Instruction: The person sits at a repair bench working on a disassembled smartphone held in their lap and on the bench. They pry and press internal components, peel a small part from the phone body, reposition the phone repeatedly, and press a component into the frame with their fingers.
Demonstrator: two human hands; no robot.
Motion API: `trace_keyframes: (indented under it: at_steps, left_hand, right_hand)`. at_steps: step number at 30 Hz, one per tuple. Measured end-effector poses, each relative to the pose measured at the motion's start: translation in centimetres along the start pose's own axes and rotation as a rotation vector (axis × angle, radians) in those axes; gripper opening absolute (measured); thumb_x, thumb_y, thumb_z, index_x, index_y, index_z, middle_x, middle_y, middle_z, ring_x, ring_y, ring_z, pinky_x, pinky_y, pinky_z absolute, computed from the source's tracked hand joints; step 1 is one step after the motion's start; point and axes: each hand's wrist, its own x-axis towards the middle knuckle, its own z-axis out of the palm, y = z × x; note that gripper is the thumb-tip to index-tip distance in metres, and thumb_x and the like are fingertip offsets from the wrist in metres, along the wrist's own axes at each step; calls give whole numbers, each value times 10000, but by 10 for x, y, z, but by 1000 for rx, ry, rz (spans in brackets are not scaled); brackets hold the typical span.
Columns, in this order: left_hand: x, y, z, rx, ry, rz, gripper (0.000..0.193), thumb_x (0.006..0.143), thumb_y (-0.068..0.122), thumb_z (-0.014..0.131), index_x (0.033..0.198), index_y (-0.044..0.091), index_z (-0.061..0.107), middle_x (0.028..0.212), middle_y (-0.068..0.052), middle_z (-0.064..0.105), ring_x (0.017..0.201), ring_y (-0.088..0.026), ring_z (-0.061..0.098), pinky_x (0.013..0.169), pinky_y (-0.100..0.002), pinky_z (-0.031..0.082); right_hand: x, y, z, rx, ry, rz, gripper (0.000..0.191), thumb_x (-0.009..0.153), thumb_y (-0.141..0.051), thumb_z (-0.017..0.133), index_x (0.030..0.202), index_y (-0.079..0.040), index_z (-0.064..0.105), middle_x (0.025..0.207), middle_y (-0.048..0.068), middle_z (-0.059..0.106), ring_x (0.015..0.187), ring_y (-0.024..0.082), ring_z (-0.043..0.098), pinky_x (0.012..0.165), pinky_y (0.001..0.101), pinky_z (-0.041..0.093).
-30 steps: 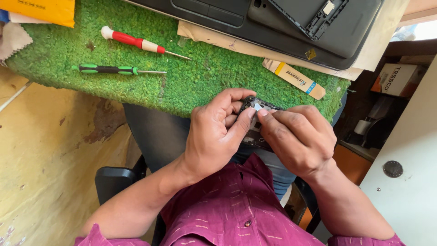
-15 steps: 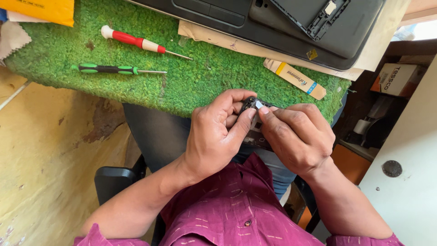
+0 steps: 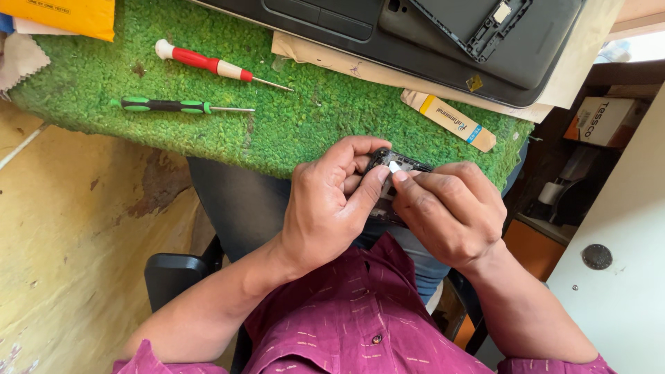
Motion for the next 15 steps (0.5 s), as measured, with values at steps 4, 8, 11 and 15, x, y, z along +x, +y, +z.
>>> trace_keyframes:
  at_steps: [4,8,11,15]
  left_hand:
    - [0,0,0,-8,-3,24,237,1033,13,638,1263,-38,614,989,-72,778,867,-32,718,713,-197,593]
    - [1,0,0,-22,-7,11,235,1031,13,637,1260,-38,617,978,-76,778,853,-37,716,704,-206,599]
    - [0,0,-1,-20,-17,-14,242,1024,13,633,1260,-38,614,965,-74,779,842,-39,722,692,-210,610]
    - [0,1,-1,-13,-19,-6,240,1028,10,628,1262,-38,611,969,-73,779,846,-39,728,699,-210,614]
  right_hand:
    - [-1,-2,-1,-30,-12,32,270,829,69,846,1076,43,739,935,108,672,806,257,662,704,355,561]
    - [-1,1,0,3,-11,3,256,826,87,842,1056,44,741,927,101,674,784,246,653,683,351,556]
    - [-3,0,0,20,7,11,222,818,65,869,980,12,726,889,86,659,754,246,644,653,356,537]
    - [-4,-1,3,2,32,11,224,827,92,856,991,10,728,905,89,659,768,244,652,665,354,544]
